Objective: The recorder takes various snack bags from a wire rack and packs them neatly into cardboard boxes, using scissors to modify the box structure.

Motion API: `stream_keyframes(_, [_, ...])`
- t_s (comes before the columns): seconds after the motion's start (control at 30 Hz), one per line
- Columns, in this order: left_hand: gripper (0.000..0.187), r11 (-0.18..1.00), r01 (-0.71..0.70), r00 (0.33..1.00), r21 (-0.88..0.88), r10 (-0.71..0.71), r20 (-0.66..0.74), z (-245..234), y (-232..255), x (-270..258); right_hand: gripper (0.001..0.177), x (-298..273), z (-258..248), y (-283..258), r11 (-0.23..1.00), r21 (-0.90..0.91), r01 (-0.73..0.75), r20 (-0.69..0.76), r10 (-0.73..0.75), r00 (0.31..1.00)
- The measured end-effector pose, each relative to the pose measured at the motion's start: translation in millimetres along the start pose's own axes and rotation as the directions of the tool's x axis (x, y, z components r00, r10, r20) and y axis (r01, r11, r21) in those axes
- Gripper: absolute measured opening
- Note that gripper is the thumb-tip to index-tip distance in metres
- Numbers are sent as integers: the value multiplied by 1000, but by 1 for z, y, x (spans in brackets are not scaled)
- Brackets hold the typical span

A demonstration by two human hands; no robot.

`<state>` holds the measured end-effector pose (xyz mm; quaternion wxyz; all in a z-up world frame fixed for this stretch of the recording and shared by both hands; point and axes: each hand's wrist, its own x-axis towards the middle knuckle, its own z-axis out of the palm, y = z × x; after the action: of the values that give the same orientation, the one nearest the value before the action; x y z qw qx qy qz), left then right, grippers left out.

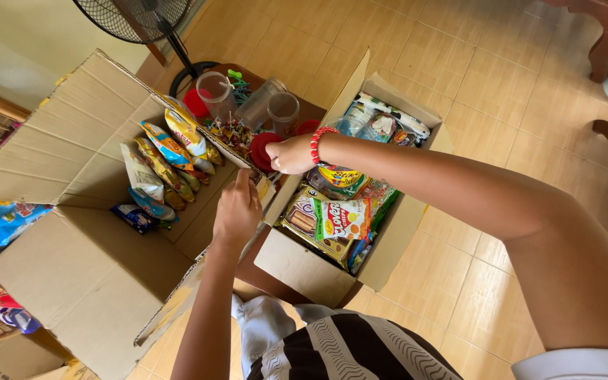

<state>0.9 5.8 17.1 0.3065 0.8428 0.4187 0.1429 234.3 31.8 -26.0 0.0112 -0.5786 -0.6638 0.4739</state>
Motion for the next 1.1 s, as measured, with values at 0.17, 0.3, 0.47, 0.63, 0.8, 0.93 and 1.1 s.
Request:
stream_keyframes(0.17, [22, 999, 37, 999, 4, -37, 10, 4, -2, 1, 36, -5, -2, -42, 965, -252, -76, 24, 85, 996])
stream_keyframes(0.3, [21, 1000, -4, 1000, 5, 4, -22, 6, -4, 1, 42, 20, 0, -37, 852, -521, -48, 94, 114, 989])
stream_keyframes(0.47, [23, 1000, -6, 1000, 5, 6, -15, 7, -7, 3, 49, -20, -31, -79, 896, -420, -145, 147, 225, 963])
stream_keyframes(0.63, [25, 1000, -3, 1000, 10, 3, -11, 8, -9, 3, 54, -34, -39, -69, 954, -192, -230, 184, 265, 946])
stream_keyframes(0.8, [28, 1000, -11, 1000, 11, 11, -8, 7, -11, 1, 41, -37, -34, -48, 985, -49, -163, 204, 170, 964])
stream_keyframes(0.93, [29, 1000, 10, 1000, -1, -10, -2, 3, -5, 7, 29, -34, -33, -19, 979, 101, -176, 174, 157, 972])
stream_keyframes(1.1, [25, 998, -56, 997, 12, 57, -57, 5, -11, 1, 23, -52, -14, 14, 874, 481, -68, 138, 1, 990])
